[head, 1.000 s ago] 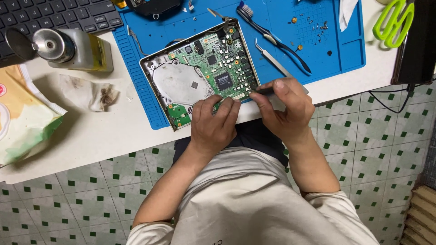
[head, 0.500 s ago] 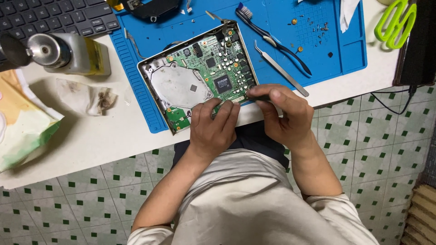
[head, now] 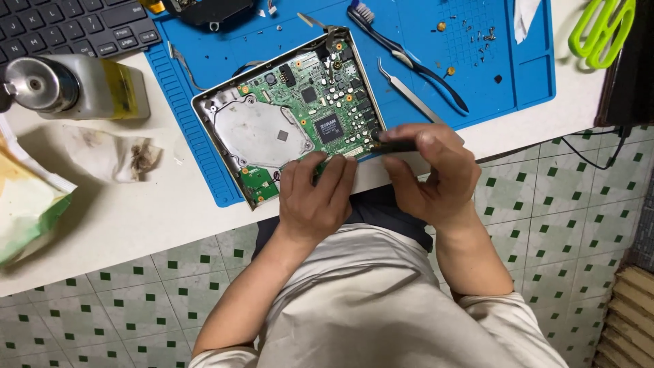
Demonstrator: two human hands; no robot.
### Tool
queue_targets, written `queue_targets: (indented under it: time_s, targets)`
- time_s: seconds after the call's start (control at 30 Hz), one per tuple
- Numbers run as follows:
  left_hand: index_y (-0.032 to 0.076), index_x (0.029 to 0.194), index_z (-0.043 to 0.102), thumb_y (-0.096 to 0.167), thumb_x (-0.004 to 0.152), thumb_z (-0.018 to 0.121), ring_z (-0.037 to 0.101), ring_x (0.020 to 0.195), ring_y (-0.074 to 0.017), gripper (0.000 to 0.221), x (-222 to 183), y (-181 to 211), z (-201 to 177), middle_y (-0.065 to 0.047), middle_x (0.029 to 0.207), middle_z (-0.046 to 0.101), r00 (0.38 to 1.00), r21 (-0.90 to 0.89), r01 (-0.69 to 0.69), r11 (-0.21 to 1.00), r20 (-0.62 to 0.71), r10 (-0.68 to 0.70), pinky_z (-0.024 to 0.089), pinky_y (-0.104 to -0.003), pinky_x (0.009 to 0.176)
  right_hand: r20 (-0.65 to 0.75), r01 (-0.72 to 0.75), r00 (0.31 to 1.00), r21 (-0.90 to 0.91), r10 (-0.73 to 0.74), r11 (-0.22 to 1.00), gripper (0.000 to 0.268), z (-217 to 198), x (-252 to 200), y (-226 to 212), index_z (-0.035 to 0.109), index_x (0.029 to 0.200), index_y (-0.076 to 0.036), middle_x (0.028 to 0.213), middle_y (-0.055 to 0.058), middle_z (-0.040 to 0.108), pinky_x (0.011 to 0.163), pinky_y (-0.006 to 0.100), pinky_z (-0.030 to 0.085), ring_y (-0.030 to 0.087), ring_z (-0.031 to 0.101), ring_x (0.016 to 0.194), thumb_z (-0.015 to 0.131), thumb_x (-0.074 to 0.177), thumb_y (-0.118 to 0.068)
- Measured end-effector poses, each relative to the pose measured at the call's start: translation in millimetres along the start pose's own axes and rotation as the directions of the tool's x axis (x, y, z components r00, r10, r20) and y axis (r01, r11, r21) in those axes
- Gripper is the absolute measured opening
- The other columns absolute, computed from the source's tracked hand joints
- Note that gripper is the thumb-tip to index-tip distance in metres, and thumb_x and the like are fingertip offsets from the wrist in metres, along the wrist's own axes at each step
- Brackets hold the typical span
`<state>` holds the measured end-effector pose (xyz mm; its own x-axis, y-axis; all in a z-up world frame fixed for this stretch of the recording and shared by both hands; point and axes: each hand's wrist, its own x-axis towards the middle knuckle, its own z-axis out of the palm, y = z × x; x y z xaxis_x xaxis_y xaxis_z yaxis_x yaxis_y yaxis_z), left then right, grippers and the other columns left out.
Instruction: Using a precision screwdriver to work on a circuit board, likely removing or installing screws during a repair or assembly process.
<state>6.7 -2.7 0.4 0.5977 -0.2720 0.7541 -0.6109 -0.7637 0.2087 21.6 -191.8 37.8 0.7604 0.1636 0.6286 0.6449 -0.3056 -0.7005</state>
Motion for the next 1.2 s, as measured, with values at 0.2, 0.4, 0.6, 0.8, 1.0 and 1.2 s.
queue_targets:
  time_s: [0.2,0.4,0.6,0.8,1.0,1.2]
  targets:
    - [0.013,0.091,0.077,0.010,0.099,0.051,0.068,0.088,-0.0325,0.028,1,0,-1,-0.007,0.091,0.070,1.000,0.002,-0.004,1.000,0.006,0.004,0.051,-0.040,0.071,0.009,-0.017,1.000,0.081,0.017,0.997,0.065,3,-2,-2,0.054,0.143,-0.007,0.102,0.027,0.070,0.080,0.058,0.065,0.048,0.076,0.090,0.076,0.088,0.019]
    - [0.012,0.094,0.076,0.011,0.101,0.047,0.068,0.089,-0.0329,0.030,-1,0,0,-0.008,0.093,0.070,1.000,0.003,-0.001,1.000,0.002,0.001,0.051,-0.040,0.072,0.032,-0.087,0.996,0.142,0.083,0.986,0.063,6,2,-8,0.051,0.146,-0.009,0.113,0.028,0.070,0.079,0.061,0.064,0.050,0.076,0.096,0.069,0.093,0.018]
    - [0.013,0.093,0.077,0.012,0.101,0.048,0.068,0.090,-0.0328,0.031,-2,-1,-1,-0.007,0.093,0.071,1.000,0.015,-0.012,1.000,0.007,0.012,0.052,-0.040,0.074,-0.006,-0.021,1.000,0.026,0.021,0.999,0.071,3,-6,3,0.049,0.148,-0.009,0.102,0.024,0.067,0.078,0.057,0.064,0.045,0.075,0.092,0.080,0.089,0.015]
    - [0.013,0.093,0.076,0.014,0.103,0.042,0.068,0.091,-0.0335,0.035,-5,-1,1,-0.008,0.094,0.070,1.000,0.006,-0.010,1.000,0.014,0.010,0.052,-0.041,0.076,0.040,-0.078,0.997,0.173,0.072,0.982,0.064,5,-7,2,0.051,0.146,-0.011,0.104,0.027,0.070,0.078,0.057,0.065,0.049,0.076,0.093,0.067,0.093,0.021]
    - [0.013,0.093,0.077,0.015,0.104,0.043,0.068,0.090,-0.0328,0.036,-4,-1,2,-0.007,0.094,0.070,1.000,0.014,-0.009,1.000,0.010,0.009,0.053,-0.041,0.075,0.034,-0.051,0.998,0.137,0.047,0.989,0.063,8,0,0,0.050,0.143,-0.005,0.103,0.031,0.071,0.074,0.058,0.065,0.048,0.076,0.088,0.071,0.089,0.019]
    - [0.012,0.094,0.076,0.012,0.103,0.043,0.067,0.090,-0.0332,0.034,-3,-1,1,-0.008,0.094,0.070,1.000,0.012,-0.009,1.000,0.010,0.009,0.052,-0.041,0.075,-0.030,-0.054,0.998,0.171,0.060,0.984,0.054,15,-11,10,0.049,0.142,-0.009,0.096,0.027,0.071,0.069,0.053,0.064,0.044,0.075,0.083,0.063,0.097,0.018]
